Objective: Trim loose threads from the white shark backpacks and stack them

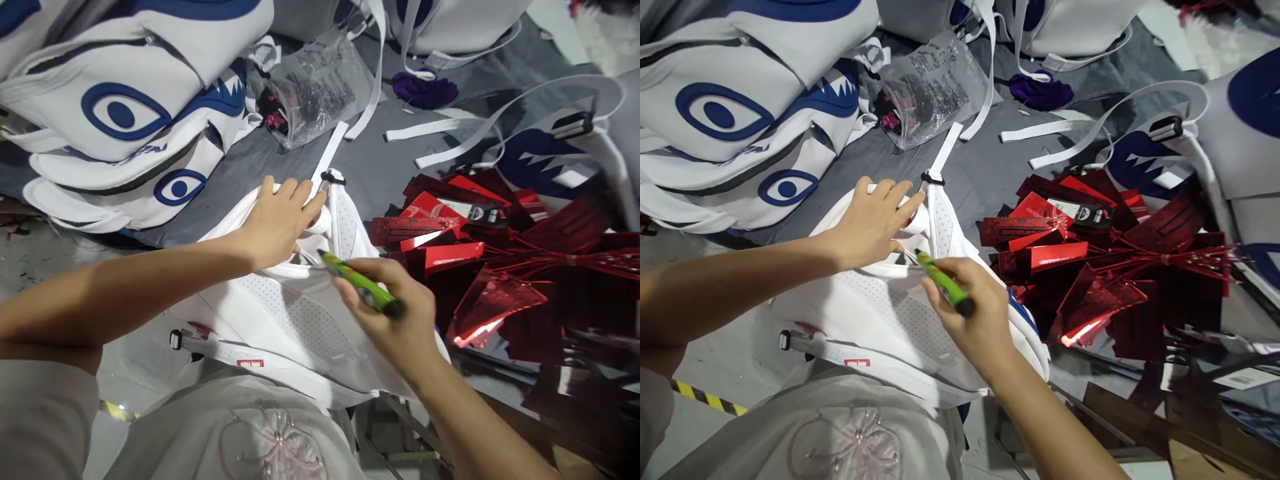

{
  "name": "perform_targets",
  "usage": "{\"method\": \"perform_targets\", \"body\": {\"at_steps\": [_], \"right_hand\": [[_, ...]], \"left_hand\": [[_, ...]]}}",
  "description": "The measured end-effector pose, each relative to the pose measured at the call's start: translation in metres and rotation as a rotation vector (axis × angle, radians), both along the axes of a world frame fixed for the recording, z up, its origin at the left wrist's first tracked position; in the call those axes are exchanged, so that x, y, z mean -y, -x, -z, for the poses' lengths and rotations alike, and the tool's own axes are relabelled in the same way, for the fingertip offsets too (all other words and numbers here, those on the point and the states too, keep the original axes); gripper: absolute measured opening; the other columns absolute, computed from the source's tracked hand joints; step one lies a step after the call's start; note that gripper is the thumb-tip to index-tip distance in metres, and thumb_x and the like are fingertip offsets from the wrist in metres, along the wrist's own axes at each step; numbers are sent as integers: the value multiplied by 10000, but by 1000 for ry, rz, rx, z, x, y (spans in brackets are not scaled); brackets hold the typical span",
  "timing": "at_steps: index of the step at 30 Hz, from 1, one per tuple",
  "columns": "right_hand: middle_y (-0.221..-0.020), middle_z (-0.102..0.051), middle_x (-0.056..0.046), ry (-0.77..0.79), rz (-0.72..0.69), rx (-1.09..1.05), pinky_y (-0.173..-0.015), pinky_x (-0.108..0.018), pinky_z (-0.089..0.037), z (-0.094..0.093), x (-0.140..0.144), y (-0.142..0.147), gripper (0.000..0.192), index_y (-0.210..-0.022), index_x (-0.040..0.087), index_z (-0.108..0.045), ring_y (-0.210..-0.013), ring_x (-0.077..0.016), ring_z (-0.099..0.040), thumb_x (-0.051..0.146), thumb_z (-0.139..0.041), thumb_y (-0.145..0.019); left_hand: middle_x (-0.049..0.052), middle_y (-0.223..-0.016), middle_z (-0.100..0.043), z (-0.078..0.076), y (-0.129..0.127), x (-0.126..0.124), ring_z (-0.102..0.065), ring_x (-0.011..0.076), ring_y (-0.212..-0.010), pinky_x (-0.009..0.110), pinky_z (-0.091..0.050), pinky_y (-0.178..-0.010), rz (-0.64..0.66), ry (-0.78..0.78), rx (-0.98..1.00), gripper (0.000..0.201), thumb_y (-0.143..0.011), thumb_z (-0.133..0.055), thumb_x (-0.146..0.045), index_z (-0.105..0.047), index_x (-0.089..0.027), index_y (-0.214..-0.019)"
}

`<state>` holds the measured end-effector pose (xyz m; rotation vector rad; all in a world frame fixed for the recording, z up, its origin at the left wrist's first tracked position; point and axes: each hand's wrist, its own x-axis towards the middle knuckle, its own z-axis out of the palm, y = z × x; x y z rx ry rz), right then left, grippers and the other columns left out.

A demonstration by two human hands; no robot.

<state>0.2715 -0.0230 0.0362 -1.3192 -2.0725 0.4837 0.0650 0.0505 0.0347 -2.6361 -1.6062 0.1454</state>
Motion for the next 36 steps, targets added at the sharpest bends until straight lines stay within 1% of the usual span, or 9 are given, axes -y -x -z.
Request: {"method": "perform_targets", "body": {"at_steps": [3,5,7,10,16,21,28,32,36], "right_hand": [[-971,-770,-48,199,-193,108,-699,-318,-572,-6,-27,6,150,-1026,221,-713,-810,-212,-731,284,-682,-894],[-1021,-778,-50,252,-270,200,-723,-328,-587,-10,-38,6,187,-1066,228,-739,-854,-226,-744,268,-680,-893],[-1031,-781,-51,243,-313,243,-744,-326,-600,-13,-41,5,213,-1094,230,-750,-857,-222,-750,253,-676,-896],[-1037,-781,-57,156,-323,294,-769,-326,-607,-13,-39,7,232,-1112,236,-753,-884,-220,-749,213,-665,-899],[-1019,-779,-64,78,-416,375,-748,-316,-587,-13,-39,13,229,-1110,204,-749,-888,-216,-735,184,-638,-910],[-994,-780,-71,56,-436,438,-731,-332,-552,-15,-39,18,240,-1107,194,-743,-839,-215,-721,167,-598,-919],[-1025,-781,-74,52,-407,494,-758,-352,-514,-18,-33,23,257,-1082,197,-744,-886,-232,-726,120,-581,-898],[-1007,-784,-67,35,-403,508,-735,-345,-488,-17,-34,26,233,-1064,199,-743,-849,-225,-724,140,-597,-892],[-974,-787,-58,-7,-379,515,-713,-333,-454,-15,-32,28,206,-1009,197,-744,-814,-216,-715,125,-593,-888]], "left_hand": [[148,-1507,-416,-2,0,0,-431,351,-1284,496,-313,-1088,-4,31,10,802,-880,-653,-376,-260,-178,-1551],[149,-1540,-378,-3,1,-1,-414,362,-1309,502,-294,-1104,0,51,25,811,-876,-655,-359,-247,-188,-1556],[152,-1562,-350,-3,1,-1,-399,372,-1330,508,-277,-1119,2,73,40,814,-874,-655,-337,-239,-192,-1559],[149,-1582,-321,-2,2,-2,-378,389,-1356,522,-258,-1134,-2,99,63,813,-879,-641,-316,-222,-198,-1565],[135,-1582,-314,-1,3,-4,-333,420,-1395,560,-228,-1150,5,131,95,810,-907,-601,-375,-183,-214,-1582],[131,-1596,-299,-4,7,-5,-315,429,-1409,571,-222,-1153,31,163,122,821,-911,-597,-404,-166,-231,-1588],[143,-1588,-311,-6,9,-4,-343,414,-1397,552,-233,-1148,35,154,143,774,-914,-586,-352,-208,-210,-1574],[150,-1574,-335,-5,9,-3,-378,386,-1370,523,-269,-1131,44,128,111,751,-906,-598,-319,-250,-195,-1560],[160,-1594,-314,-7,13,-6,-377,376,-1378,517,-285,-1128,63,119,71,789,-888,-620,-291,-235,-187,-1568]]}}
